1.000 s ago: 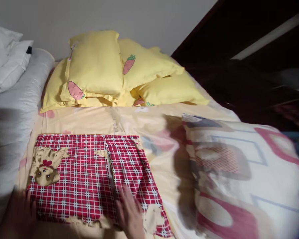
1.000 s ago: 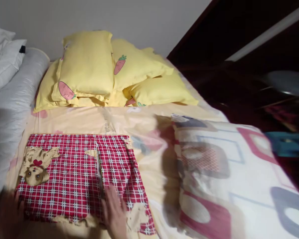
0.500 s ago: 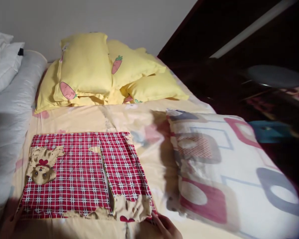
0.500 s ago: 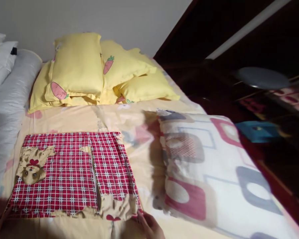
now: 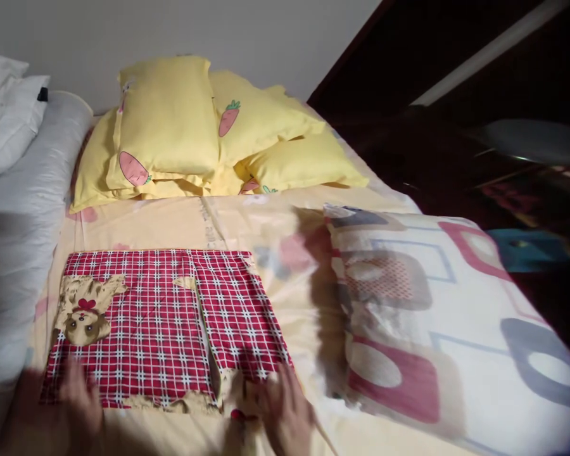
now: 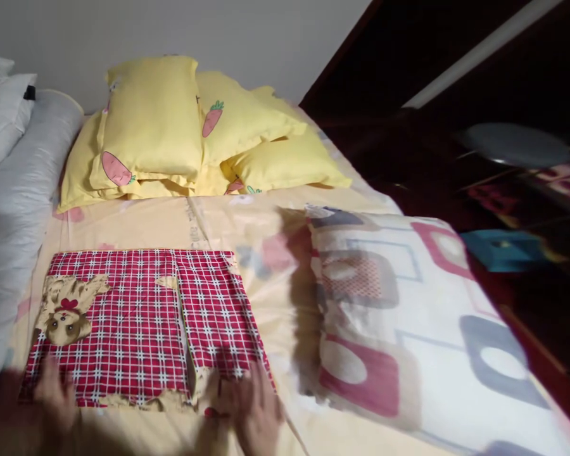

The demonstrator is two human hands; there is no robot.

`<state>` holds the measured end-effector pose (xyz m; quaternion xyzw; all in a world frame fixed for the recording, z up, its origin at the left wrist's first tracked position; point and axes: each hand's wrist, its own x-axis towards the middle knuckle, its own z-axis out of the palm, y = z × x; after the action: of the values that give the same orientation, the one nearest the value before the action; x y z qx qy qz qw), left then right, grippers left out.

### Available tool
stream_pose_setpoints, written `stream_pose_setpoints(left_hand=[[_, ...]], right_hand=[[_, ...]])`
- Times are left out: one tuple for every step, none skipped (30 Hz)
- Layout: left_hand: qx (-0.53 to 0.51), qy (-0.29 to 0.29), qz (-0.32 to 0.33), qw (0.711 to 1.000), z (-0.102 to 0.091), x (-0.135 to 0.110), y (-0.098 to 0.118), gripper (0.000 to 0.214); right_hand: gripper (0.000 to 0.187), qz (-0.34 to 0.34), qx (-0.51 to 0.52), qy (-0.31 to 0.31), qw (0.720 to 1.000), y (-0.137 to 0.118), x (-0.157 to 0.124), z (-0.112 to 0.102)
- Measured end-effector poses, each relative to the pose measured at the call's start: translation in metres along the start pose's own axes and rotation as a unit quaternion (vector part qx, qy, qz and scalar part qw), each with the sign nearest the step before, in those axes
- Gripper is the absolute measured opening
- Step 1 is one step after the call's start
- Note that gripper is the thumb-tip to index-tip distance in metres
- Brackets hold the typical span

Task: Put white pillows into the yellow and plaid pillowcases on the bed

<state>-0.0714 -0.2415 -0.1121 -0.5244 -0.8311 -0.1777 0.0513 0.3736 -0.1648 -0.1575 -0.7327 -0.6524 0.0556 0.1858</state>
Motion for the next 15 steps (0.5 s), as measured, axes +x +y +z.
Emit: stream_pose_setpoints(left_hand=[[0.005,-0.027,0.046,0.999,0.014,-0.007,0.030,0.063],[0.016,-0.072,0.080,0.994,0.027,-0.014,0.057,0.063],[0.024,-0.087,0.109,0.990,0.037,-0.021,0.080,0.064],[0.032,-0.102,0.125,0.986,0.045,-0.026,0.098,0.066],[0.040,-0.109,0.136,0.984,0.049,-0.031,0.109,0.067],[0.047,-0.113,0.140,0.983,0.051,-0.035,0.116,0.068],[0.056,-0.113,0.138,0.982,0.052,-0.039,0.117,0.068],[0.062,-0.109,0.139,0.982,0.051,-0.044,0.115,0.068],[0.064,-0.104,0.147,0.981,0.050,-0.049,0.110,0.069],[0.062,-0.097,0.161,0.980,0.050,-0.056,0.103,0.069],[0.056,-0.088,0.180,0.978,0.049,-0.064,0.094,0.070],[0.047,-0.078,0.202,0.975,0.049,-0.072,0.083,0.072],[0.036,-0.070,0.222,0.972,0.049,-0.079,0.070,0.073],[0.024,-0.065,0.234,0.970,0.047,-0.085,0.054,0.074],[0.013,-0.059,0.237,0.970,0.044,-0.088,0.037,0.075]], right_hand=[[0.066,-0.037,-0.004,-0.014,0.999,-0.019,-0.003,0.014],[0.065,-0.065,-0.009,-0.035,0.997,-0.036,-0.006,0.026],[0.065,-0.083,-0.017,-0.053,0.995,-0.050,-0.008,0.037],[0.065,-0.097,-0.023,-0.069,0.993,-0.060,-0.010,0.044],[0.065,-0.109,-0.027,-0.082,0.990,-0.067,-0.012,0.049],[0.066,-0.116,-0.030,-0.089,0.989,-0.071,-0.014,0.051],[0.068,-0.119,-0.035,-0.092,0.988,-0.073,-0.018,0.050],[0.069,-0.127,-0.036,-0.096,0.987,-0.074,-0.023,0.047],[0.069,-0.144,-0.033,-0.102,0.984,-0.074,-0.030,0.043],[0.068,-0.170,-0.025,-0.108,0.979,-0.072,-0.037,0.038],[0.068,-0.202,-0.012,-0.118,0.972,-0.070,-0.044,0.033],[0.068,-0.234,0.005,-0.133,0.963,-0.066,-0.051,0.027],[0.068,-0.257,0.019,-0.154,0.954,-0.059,-0.056,0.020],[0.068,-0.267,0.028,-0.169,0.948,-0.050,-0.059,0.013],[0.068,-0.261,0.028,-0.174,0.949,-0.038,-0.059,0.006]])
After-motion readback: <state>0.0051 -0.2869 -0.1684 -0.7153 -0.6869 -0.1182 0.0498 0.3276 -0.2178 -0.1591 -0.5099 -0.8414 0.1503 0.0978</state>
